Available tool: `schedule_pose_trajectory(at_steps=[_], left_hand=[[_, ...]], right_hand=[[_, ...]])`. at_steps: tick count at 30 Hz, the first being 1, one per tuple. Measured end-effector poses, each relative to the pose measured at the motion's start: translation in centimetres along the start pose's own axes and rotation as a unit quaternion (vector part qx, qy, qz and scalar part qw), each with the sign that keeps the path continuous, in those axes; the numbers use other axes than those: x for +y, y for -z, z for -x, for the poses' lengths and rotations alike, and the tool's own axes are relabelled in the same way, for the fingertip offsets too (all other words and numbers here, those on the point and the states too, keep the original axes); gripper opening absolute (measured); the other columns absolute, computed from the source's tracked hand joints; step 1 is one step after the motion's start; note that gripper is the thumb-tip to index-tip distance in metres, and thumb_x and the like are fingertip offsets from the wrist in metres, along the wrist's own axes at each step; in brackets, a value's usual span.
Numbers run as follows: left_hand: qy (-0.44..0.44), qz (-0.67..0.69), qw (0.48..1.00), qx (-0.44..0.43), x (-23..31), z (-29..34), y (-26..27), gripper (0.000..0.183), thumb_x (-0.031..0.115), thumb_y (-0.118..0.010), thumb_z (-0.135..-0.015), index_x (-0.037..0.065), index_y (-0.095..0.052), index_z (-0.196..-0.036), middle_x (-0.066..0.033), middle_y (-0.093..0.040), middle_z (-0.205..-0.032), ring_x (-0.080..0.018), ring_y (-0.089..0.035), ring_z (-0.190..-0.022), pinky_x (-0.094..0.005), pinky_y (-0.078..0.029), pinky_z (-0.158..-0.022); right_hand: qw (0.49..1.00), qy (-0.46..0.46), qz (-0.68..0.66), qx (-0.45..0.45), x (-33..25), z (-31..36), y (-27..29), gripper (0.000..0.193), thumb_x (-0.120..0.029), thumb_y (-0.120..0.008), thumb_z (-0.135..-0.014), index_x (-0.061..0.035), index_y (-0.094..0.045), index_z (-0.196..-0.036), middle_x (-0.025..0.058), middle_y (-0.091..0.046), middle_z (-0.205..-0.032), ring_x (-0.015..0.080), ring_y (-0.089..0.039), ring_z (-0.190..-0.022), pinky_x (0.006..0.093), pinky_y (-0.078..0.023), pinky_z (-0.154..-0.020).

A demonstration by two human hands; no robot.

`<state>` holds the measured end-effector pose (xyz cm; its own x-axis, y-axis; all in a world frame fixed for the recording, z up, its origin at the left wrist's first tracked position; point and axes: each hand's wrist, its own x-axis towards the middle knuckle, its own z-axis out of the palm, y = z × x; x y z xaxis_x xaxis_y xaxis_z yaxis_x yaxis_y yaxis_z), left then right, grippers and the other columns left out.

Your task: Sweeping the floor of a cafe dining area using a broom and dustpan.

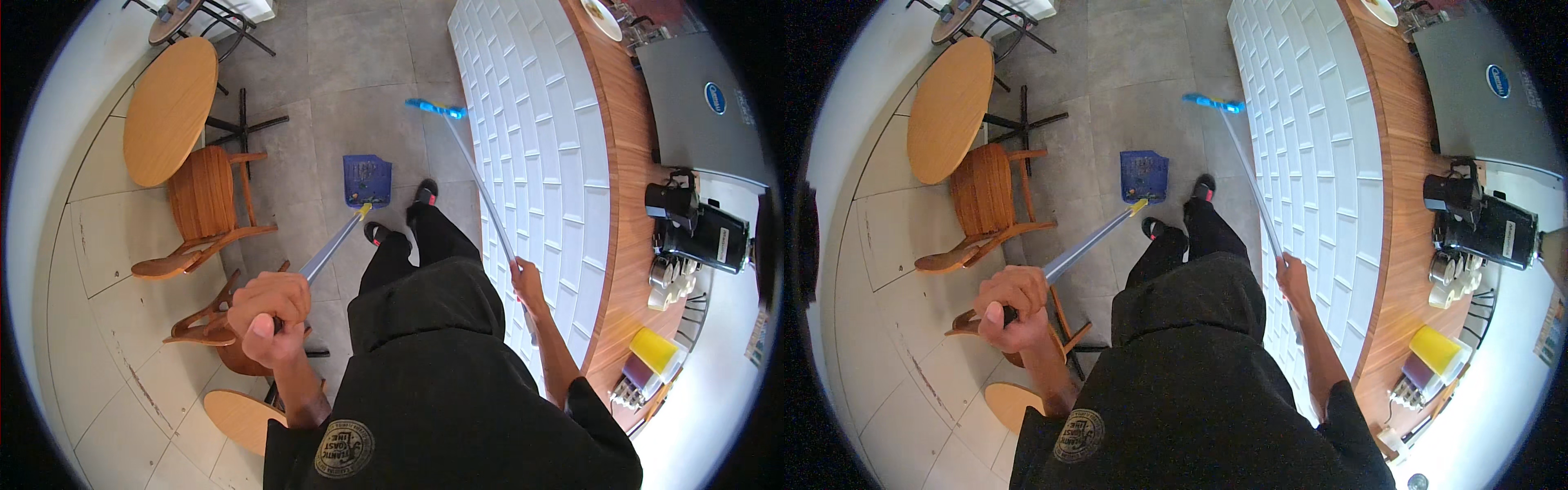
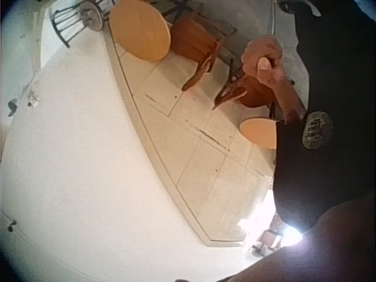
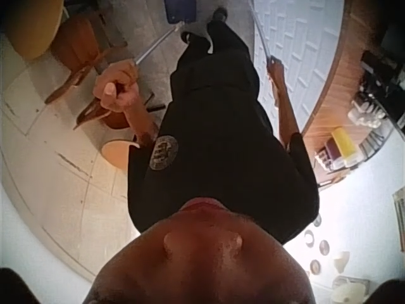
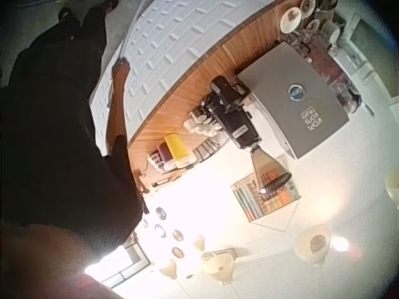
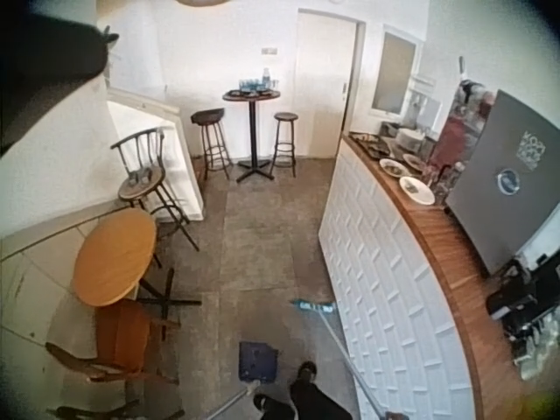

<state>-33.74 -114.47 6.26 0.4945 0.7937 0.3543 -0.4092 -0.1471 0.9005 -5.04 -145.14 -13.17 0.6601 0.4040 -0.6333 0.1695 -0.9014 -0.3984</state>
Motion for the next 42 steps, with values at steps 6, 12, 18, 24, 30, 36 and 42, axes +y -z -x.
schedule_pose_trajectory(at_steps=[6,12,18,24,30,36,42], left_hand=[[-0.004,0.005,1.000,-0.001,-0.2,-0.4,-2.4,0.049,0.029,-0.041,-0.086,0.005,-0.031,-0.044,-0.0019,-0.030,-0.038,-0.0130,-0.027,-0.029,-0.0256,-0.020,-0.032],[0.026,-0.039,0.999,-0.014,-0.7,-1.1,-6.3,0.045,0.030,-0.040,-0.084,0.009,-0.029,-0.046,-0.0014,-0.028,-0.037,-0.0122,-0.023,-0.030,-0.0273,-0.018,-0.032],[0.024,-0.022,0.999,-0.026,-1.6,-1.8,-8.4,0.045,0.029,-0.039,-0.084,0.008,-0.028,-0.045,-0.0017,-0.028,-0.037,-0.0120,-0.022,-0.029,-0.0278,-0.017,-0.032],[0.013,-0.011,1.000,0.004,-2.9,-1.6,-7.7,0.046,0.027,-0.040,-0.084,0.006,-0.030,-0.044,-0.0027,-0.030,-0.037,-0.0136,-0.026,-0.029,-0.0266,-0.021,-0.032],[0.025,0.009,1.000,-0.006,-4.8,-1.6,-7.5,0.047,0.026,-0.041,-0.084,0.004,-0.031,-0.044,-0.0021,-0.029,-0.038,-0.0134,-0.026,-0.030,-0.0265,-0.017,-0.033],[0.044,0.011,0.998,-0.043,-6.4,-2.3,-9.1,0.045,0.027,-0.039,-0.084,0.006,-0.030,-0.046,-0.0020,-0.028,-0.038,-0.0121,-0.025,-0.031,-0.0271,-0.016,-0.034],[0.045,0.006,0.996,-0.070,-8.4,-2.7,-10.5,0.046,0.027,-0.039,-0.084,0.007,-0.029,-0.044,-0.0022,-0.028,-0.039,-0.0128,-0.024,-0.031,-0.0275,-0.016,-0.034]], right_hand=[[0.980,0.176,0.039,0.081,-2.7,-13.5,-1.2,0.031,-0.025,-0.044,-0.091,0.0036,-0.056,-0.088,0.0310,-0.059,-0.084,0.0484,-0.058,-0.080,0.0541,-0.045,-0.072],[0.951,0.256,0.147,0.090,-12.5,-24.8,-2.6,0.021,-0.016,-0.051,-0.084,0.0034,-0.059,-0.085,0.0270,-0.063,-0.084,0.0420,-0.062,-0.080,0.0496,-0.050,-0.071],[0.961,0.233,0.148,0.033,-7.0,-24.9,-4.9,0.018,-0.012,-0.048,-0.085,0.0028,-0.059,-0.085,0.0240,-0.063,-0.086,0.0409,-0.063,-0.082,0.0507,-0.050,-0.069],[0.972,0.129,0.190,-0.055,6.5,-9.4,-0.4,0.026,-0.023,-0.042,-0.094,-0.0018,-0.046,-0.109,0.0262,-0.061,-0.073,0.0451,-0.060,-0.071,0.0543,-0.048,-0.063],[0.983,0.072,0.155,-0.063,6.8,-1.0,6.0,0.033,-0.025,-0.048,-0.090,-0.0022,-0.057,-0.112,0.0278,-0.062,-0.076,0.0456,-0.061,-0.071,0.0528,-0.048,-0.066],[0.986,0.054,0.157,-0.009,3.1,-0.8,6.7,0.035,-0.026,-0.048,-0.090,-0.0015,-0.056,-0.114,0.0280,-0.063,-0.083,0.0461,-0.061,-0.078,0.0537,-0.048,-0.070],[0.967,0.120,0.223,0.037,-0.9,-10.9,6.1,0.028,-0.027,-0.044,-0.093,-0.0029,-0.050,-0.105,0.0255,-0.062,-0.076,0.0433,-0.062,-0.071,0.0543,-0.048,-0.066]])
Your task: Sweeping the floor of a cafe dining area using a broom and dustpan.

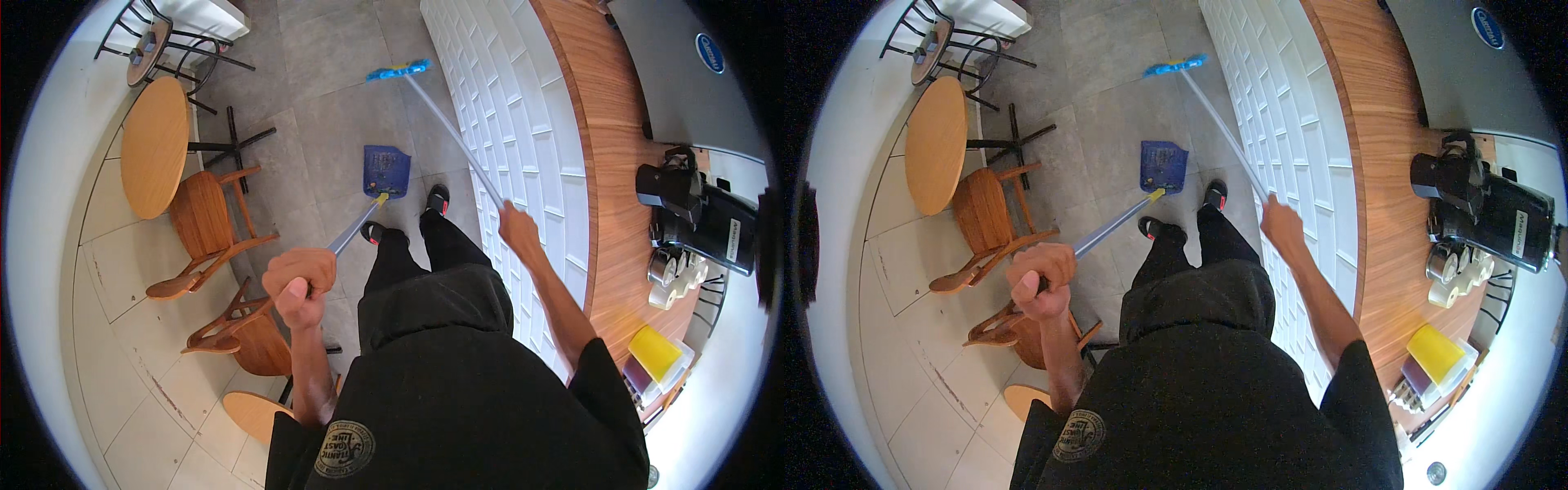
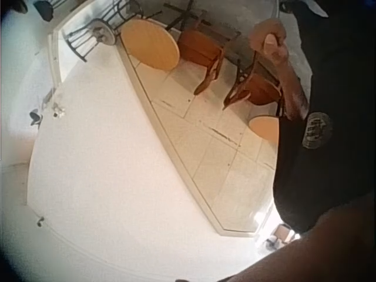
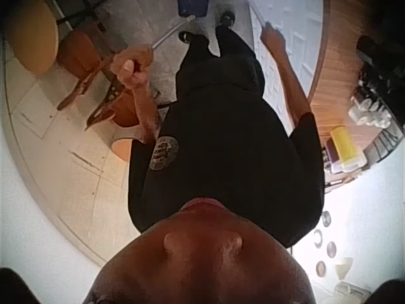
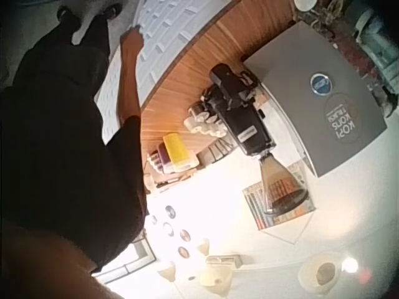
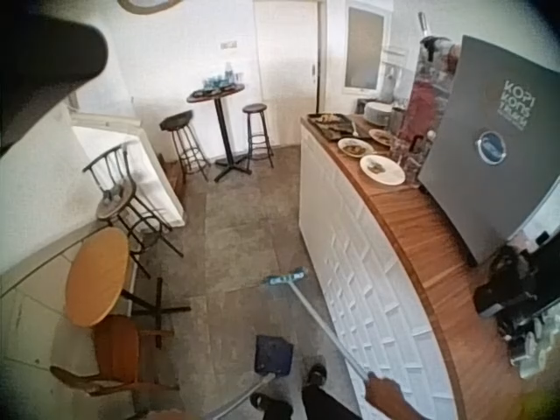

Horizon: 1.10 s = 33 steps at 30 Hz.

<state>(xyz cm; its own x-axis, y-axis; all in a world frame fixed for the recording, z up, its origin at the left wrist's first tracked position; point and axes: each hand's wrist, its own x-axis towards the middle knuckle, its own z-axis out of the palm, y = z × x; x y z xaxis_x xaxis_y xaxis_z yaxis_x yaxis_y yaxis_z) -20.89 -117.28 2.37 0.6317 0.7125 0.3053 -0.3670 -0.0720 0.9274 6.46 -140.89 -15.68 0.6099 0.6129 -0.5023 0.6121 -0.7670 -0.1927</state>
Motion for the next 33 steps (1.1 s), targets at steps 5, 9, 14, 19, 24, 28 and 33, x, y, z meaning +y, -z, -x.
schedule_pose_trajectory(at_steps=[5,9,14,19,24,28,33], left_hand=[[0.034,0.002,0.999,-0.018,-0.3,0.1,-1.3,0.049,0.029,-0.043,-0.086,0.004,-0.028,-0.047,-0.0024,-0.026,-0.042,-0.0138,-0.027,-0.034,-0.0289,-0.016,-0.038],[0.030,-0.005,1.000,-0.007,-1.0,0.4,-2.0,0.049,0.029,-0.043,-0.086,0.004,-0.029,-0.047,-0.0025,-0.026,-0.042,-0.0143,-0.026,-0.034,-0.0288,-0.017,-0.038],[0.042,-0.027,0.999,0.003,-1.7,0.7,-2.5,0.054,0.035,-0.043,-0.088,0.004,-0.028,-0.047,-0.0028,-0.026,-0.042,-0.0153,-0.026,-0.034,-0.0296,-0.017,-0.038],[0.043,-0.034,0.998,0.009,-2.0,0.3,-3.4,0.055,0.038,-0.042,-0.089,0.004,-0.027,-0.047,-0.0026,-0.026,-0.043,-0.0153,-0.026,-0.034,-0.0299,-0.016,-0.039],[0.045,-0.021,0.999,0.018,-2.5,-0.1,-2.6,0.053,0.036,-0.043,-0.088,0.005,-0.027,-0.048,-0.0024,-0.025,-0.043,-0.0152,-0.025,-0.035,-0.0303,-0.015,-0.039],[0.068,-0.033,0.997,-0.006,-2.5,-0.6,-2.1,0.050,0.036,-0.043,-0.085,0.004,-0.029,-0.049,-0.0031,-0.027,-0.045,-0.0154,-0.028,-0.037,-0.0308,-0.016,-0.040],[0.083,-0.027,0.995,-0.044,-2.8,-0.4,-2.3,0.048,0.035,-0.044,-0.084,0.003,-0.032,-0.051,-0.0039,-0.030,-0.047,-0.0163,-0.030,-0.038,-0.0313,-0.019,-0.040]], right_hand=[[0.998,0.017,0.059,0.001,-3.0,-9.7,0.8,0.025,-0.015,-0.044,-0.088,0.0008,-0.048,-0.107,0.0257,-0.064,-0.082,0.0401,-0.065,-0.078,0.0488,-0.051,-0.069],[0.998,0.040,0.046,0.021,-4.9,-15.7,0.4,0.031,-0.012,-0.046,-0.084,0.0046,-0.047,-0.109,0.0269,-0.064,-0.085,0.0389,-0.065,-0.080,0.0477,-0.052,-0.070],[0.993,0.084,0.088,0.005,-7.1,-20.2,1.0,0.034,-0.013,-0.046,-0.083,0.0069,-0.048,-0.110,0.0253,-0.065,-0.091,0.0359,-0.066,-0.085,0.0442,-0.054,-0.073],[0.988,0.072,0.133,0.020,-6.2,-22.1,-1.5,0.053,-0.016,-0.049,-0.085,0.0134,-0.037,-0.128,0.0247,-0.066,-0.088,0.0363,-0.067,-0.080,0.0442,-0.054,-0.070],[0.994,0.079,0.071,0.001,-5.7,-15.5,-4.7,0.050,-0.010,-0.041,-0.087,0.0164,-0.031,-0.129,0.0248,-0.066,-0.082,0.0355,-0.067,-0.071,0.0450,-0.054,-0.060],[0.994,0.071,0.039,-0.068,-6.6,-7.1,-6.5,0.036,-0.003,-0.052,-0.079,0.0103,-0.038,-0.110,0.0286,-0.063,-0.079,0.0424,-0.065,-0.076,0.0501,-0.053,-0.064],[0.983,0.085,0.014,-0.161,-8.0,2.7,-5.5,0.045,-0.004,-0.056,-0.075,0.0110,-0.038,-0.113,0.0331,-0.060,-0.083,0.0450,-0.063,-0.078,0.0503,-0.052,-0.067]])
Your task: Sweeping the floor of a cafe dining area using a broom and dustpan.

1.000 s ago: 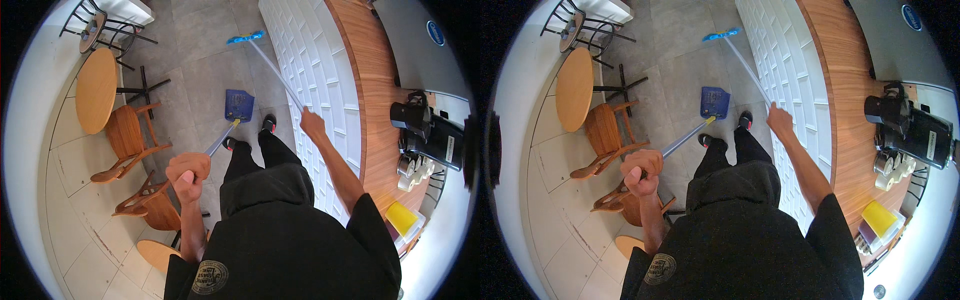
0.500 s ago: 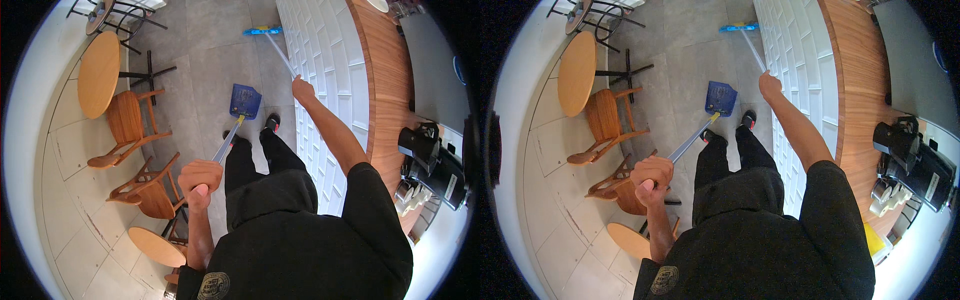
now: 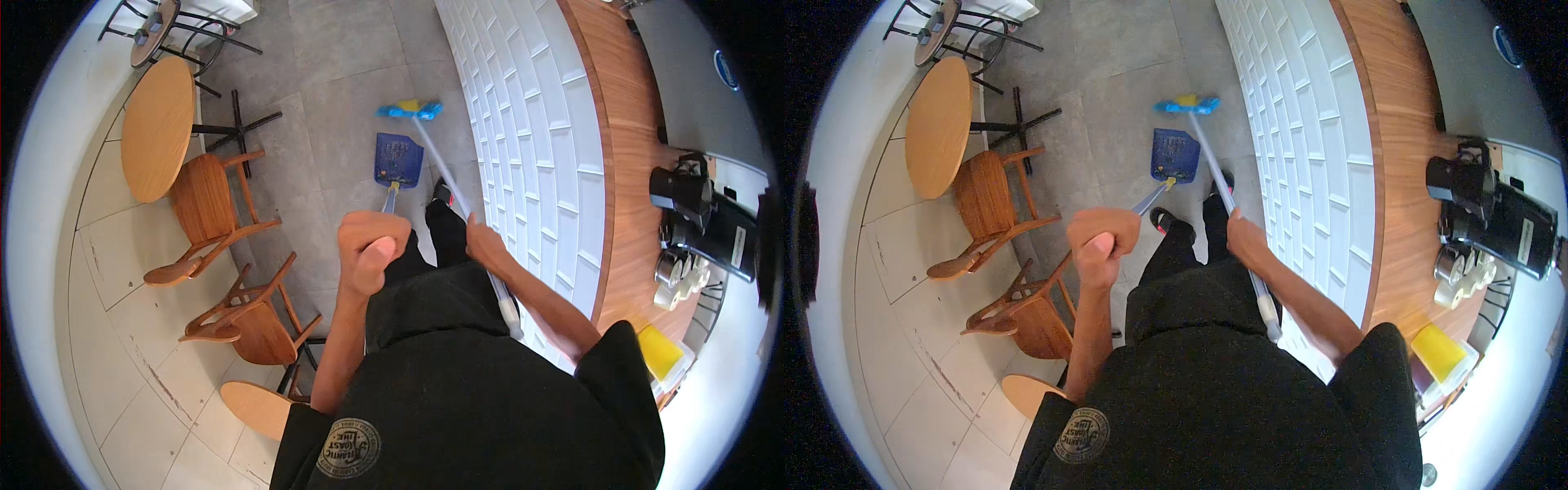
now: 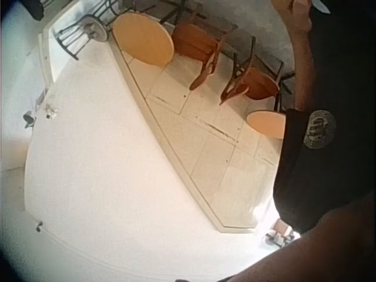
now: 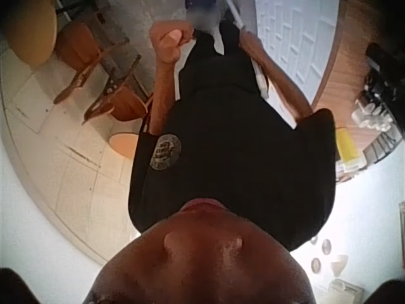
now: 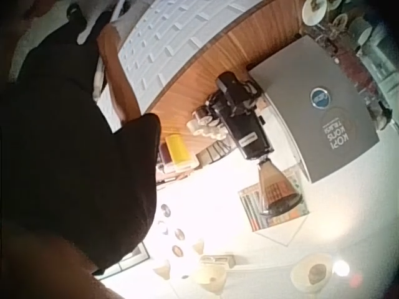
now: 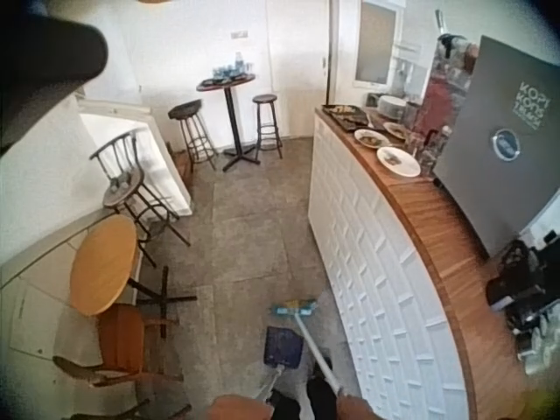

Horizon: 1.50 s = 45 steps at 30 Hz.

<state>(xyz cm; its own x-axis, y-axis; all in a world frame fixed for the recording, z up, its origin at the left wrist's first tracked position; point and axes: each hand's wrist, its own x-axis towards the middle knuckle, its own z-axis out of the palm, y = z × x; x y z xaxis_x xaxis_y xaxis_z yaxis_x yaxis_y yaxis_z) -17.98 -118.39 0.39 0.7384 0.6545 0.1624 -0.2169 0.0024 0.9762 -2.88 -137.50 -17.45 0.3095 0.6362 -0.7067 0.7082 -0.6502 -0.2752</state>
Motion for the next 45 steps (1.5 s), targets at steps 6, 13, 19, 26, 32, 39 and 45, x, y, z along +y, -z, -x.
schedule_pose_trajectory(at_steps=[6,13,19,26,32,39,45], left_hand=[[-0.021,0.002,0.998,-0.061,-0.3,0.5,0.6,0.042,0.029,-0.047,-0.082,0.002,-0.034,-0.052,-0.0053,-0.029,-0.048,-0.0160,-0.030,-0.039,-0.0315,-0.020,-0.040],[-0.039,-0.023,0.998,-0.033,0.0,2.6,1.9,0.041,0.029,-0.044,-0.082,0.004,-0.032,-0.051,-0.0037,-0.030,-0.047,-0.0149,-0.029,-0.039,-0.0308,-0.019,-0.040],[-0.059,-0.012,0.998,-0.030,1.4,5.3,3.3,0.039,0.025,-0.045,-0.082,0.003,-0.036,-0.052,-0.0053,-0.033,-0.048,-0.0189,-0.033,-0.038,-0.0331,-0.022,-0.040],[-0.100,-0.015,0.995,0.006,7.5,8.3,2.7,0.055,0.034,-0.038,-0.093,0.005,-0.028,-0.046,-0.0022,-0.030,-0.042,-0.0156,-0.029,-0.032,-0.0307,-0.020,-0.037],[-0.069,0.015,0.997,-0.019,11.2,10.6,3.3,0.040,0.026,-0.044,-0.079,0.005,-0.031,-0.048,-0.0039,-0.031,-0.046,-0.0170,-0.030,-0.035,-0.0300,-0.021,-0.037],[-0.102,-0.008,0.993,0.067,9.9,11.6,2.6,0.052,0.027,-0.039,-0.088,0.005,-0.031,-0.042,-0.0030,-0.030,-0.038,-0.0155,-0.027,-0.028,-0.0272,-0.020,-0.032],[-0.052,0.010,0.992,0.117,7.4,11.7,2.5,0.041,0.028,-0.045,-0.078,0.005,-0.029,-0.049,-0.0034,-0.028,-0.046,-0.0169,-0.028,-0.034,-0.0310,-0.018,-0.039]], right_hand=[[0.997,-0.033,-0.037,-0.064,-1.6,8.1,-0.2,0.064,-0.006,-0.060,-0.073,0.0076,-0.033,-0.130,0.0297,-0.062,-0.085,0.0429,-0.062,-0.084,0.0479,-0.051,-0.072],[0.988,-0.021,-0.155,0.011,-2.6,12.4,4.6,0.044,-0.007,-0.056,-0.076,0.0061,-0.047,-0.117,0.0342,-0.059,-0.085,0.0460,-0.060,-0.084,0.0500,-0.047,-0.078],[0.995,0.036,-0.066,0.069,-4.5,5.0,6.5,0.033,-0.020,-0.050,-0.086,0.0027,-0.048,-0.111,0.0284,-0.061,-0.081,0.0463,-0.060,-0.078,0.0531,-0.048,-0.073],[0.979,0.165,0.092,0.076,-8.2,-10.8,6.4,0.029,-0.010,-0.049,-0.082,0.0026,-0.048,-0.108,0.0257,-0.062,-0.080,0.0428,-0.061,-0.076,0.0525,-0.048,-0.067],[0.958,0.256,0.107,0.075,-14.1,-21.3,5.0,0.021,-0.009,-0.050,-0.083,0.0036,-0.049,-0.100,0.0232,-0.064,-0.082,0.0403,-0.064,-0.077,0.0493,-0.051,-0.064],[0.971,0.177,0.149,0.055,-10.6,-19.8,1.8,0.037,-0.017,-0.041,-0.091,-0.0065,-0.044,-0.126,0.0203,-0.065,-0.086,0.0363,-0.066,-0.078,0.0492,-0.052,-0.064],[0.991,0.003,0.108,-0.075,3.5,-8.9,7.5,0.047,-0.032,-0.030,-0.097,-0.0171,-0.028,-0.141,0.0250,-0.061,-0.097,0.0401,-0.060,-0.092,0.0493,-0.048,-0.080]])
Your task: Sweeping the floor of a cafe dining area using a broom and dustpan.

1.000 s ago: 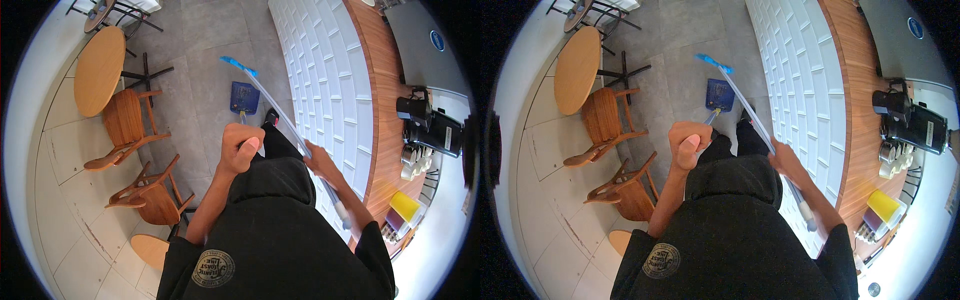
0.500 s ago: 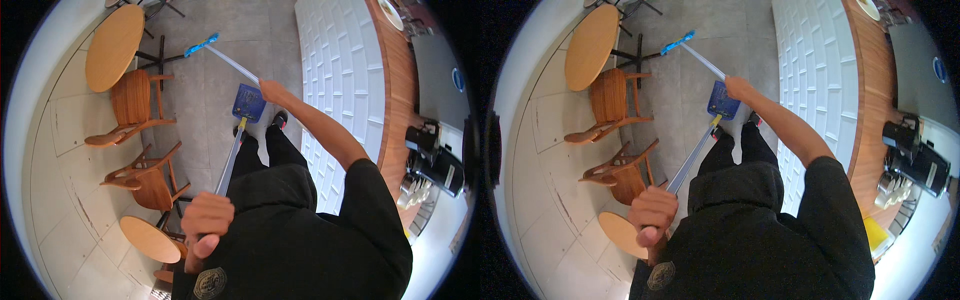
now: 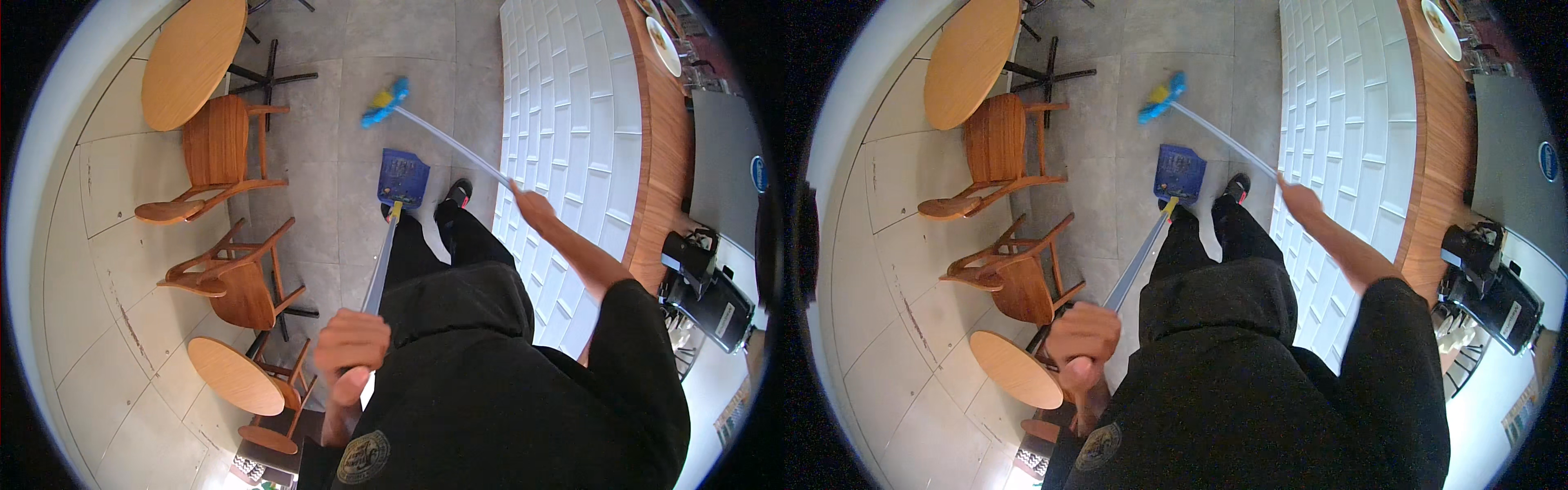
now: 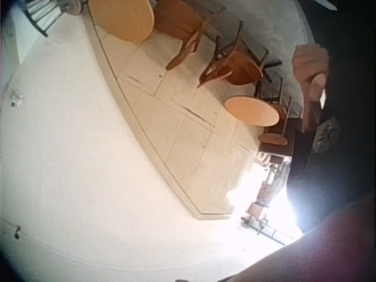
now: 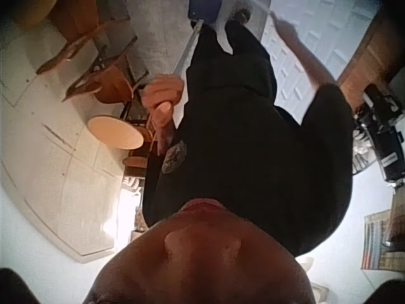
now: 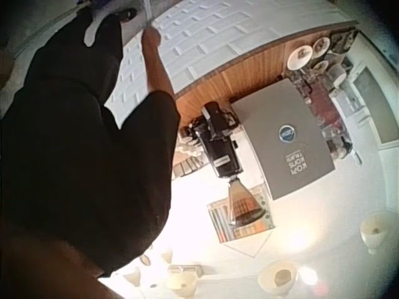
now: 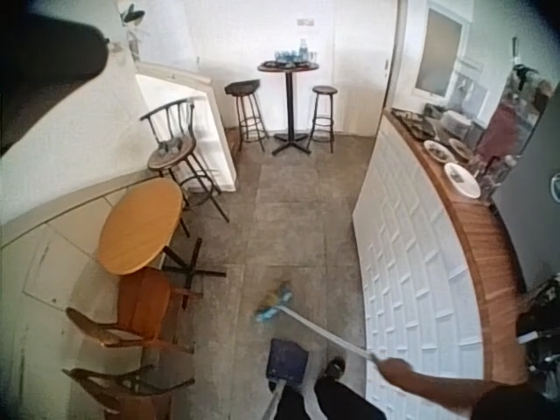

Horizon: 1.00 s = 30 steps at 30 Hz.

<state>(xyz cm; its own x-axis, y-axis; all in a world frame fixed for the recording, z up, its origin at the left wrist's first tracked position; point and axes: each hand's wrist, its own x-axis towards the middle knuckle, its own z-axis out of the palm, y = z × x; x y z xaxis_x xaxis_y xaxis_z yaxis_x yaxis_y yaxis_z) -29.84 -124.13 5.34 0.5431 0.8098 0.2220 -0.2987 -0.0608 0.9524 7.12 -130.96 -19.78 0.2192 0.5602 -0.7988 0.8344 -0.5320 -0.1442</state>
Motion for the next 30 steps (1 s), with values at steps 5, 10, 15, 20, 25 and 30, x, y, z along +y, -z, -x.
schedule_pose_trajectory(at_steps=[5,10,15,20,25,30], left_hand=[[0.016,0.005,0.999,-0.049,-2.0,-1.3,-0.2,0.032,0.025,-0.048,-0.070,0.004,-0.034,-0.050,-0.0051,-0.032,-0.048,-0.0194,-0.032,-0.037,-0.0326,-0.021,-0.040],[0.009,0.009,0.990,-0.144,-3.6,-1.9,0.0,0.027,0.022,-0.049,-0.068,0.003,-0.038,-0.052,-0.0076,-0.037,-0.050,-0.0227,-0.035,-0.039,-0.0336,-0.024,-0.040],[0.000,0.021,0.990,-0.140,-4.6,-2.2,-0.8,0.026,0.020,-0.050,-0.068,0.003,-0.038,-0.053,-0.0073,-0.036,-0.050,-0.0230,-0.035,-0.039,-0.0341,-0.025,-0.040],[0.002,0.001,0.984,-0.180,-6.0,-2.5,-0.8,0.024,0.018,-0.050,-0.070,0.003,-0.039,-0.055,-0.0067,-0.037,-0.051,-0.0229,-0.036,-0.040,-0.0339,-0.027,-0.041],[0.010,0.004,0.974,-0.224,-6.8,-3.4,-1.8,0.023,0.017,-0.048,-0.073,0.002,-0.040,-0.057,-0.0082,-0.036,-0.052,-0.0241,-0.037,-0.042,-0.0345,-0.028,-0.042],[0.012,0.008,0.970,-0.242,-6.8,-4.0,-1.8,0.024,0.016,-0.049,-0.074,0.001,-0.041,-0.058,-0.0094,-0.036,-0.053,-0.0256,-0.039,-0.043,-0.0349,-0.029,-0.043]], right_hand=[[0.991,-0.017,0.131,-0.012,8.7,8.3,-3.5,0.062,-0.008,-0.040,-0.089,-0.0170,-0.015,-0.145,0.0249,-0.061,-0.085,0.0385,-0.063,-0.074,0.0478,-0.052,-0.064],[0.995,-0.037,0.088,0.033,10.3,13.6,-4.4,0.060,-0.012,-0.050,-0.088,-0.0160,-0.025,-0.142,0.0229,-0.061,-0.068,0.0383,-0.062,-0.061,0.0492,-0.051,-0.057],[0.993,-0.060,-0.064,0.077,5.3,15.8,-3.4,0.050,-0.020,-0.045,-0.092,-0.0152,-0.031,-0.140,0.0250,-0.063,-0.076,0.0421,-0.062,-0.067,0.0511,-0.050,-0.065],[0.985,-0.077,-0.035,0.149,2.5,8.5,-2.5,0.045,-0.017,-0.044,-0.091,-0.0106,-0.036,-0.135,0.0272,-0.062,-0.081,0.0433,-0.062,-0.074,0.0517,-0.049,-0.067],[0.978,-0.080,-0.006,0.192,0.7,0.7,-3.1,0.045,-0.011,-0.043,-0.085,0.0077,-0.039,-0.126,0.0232,-0.064,-0.076,0.0405,-0.064,-0.073,0.0494,-0.052,-0.067],[0.983,-0.037,-0.099,0.149,-6.3,4.8,-7.7,0.032,-0.007,-0.041,-0.083,0.0152,-0.042,-0.106,0.0335,-0.061,-0.081,0.0477,-0.062,-0.080,0.0526,-0.050,-0.069]])
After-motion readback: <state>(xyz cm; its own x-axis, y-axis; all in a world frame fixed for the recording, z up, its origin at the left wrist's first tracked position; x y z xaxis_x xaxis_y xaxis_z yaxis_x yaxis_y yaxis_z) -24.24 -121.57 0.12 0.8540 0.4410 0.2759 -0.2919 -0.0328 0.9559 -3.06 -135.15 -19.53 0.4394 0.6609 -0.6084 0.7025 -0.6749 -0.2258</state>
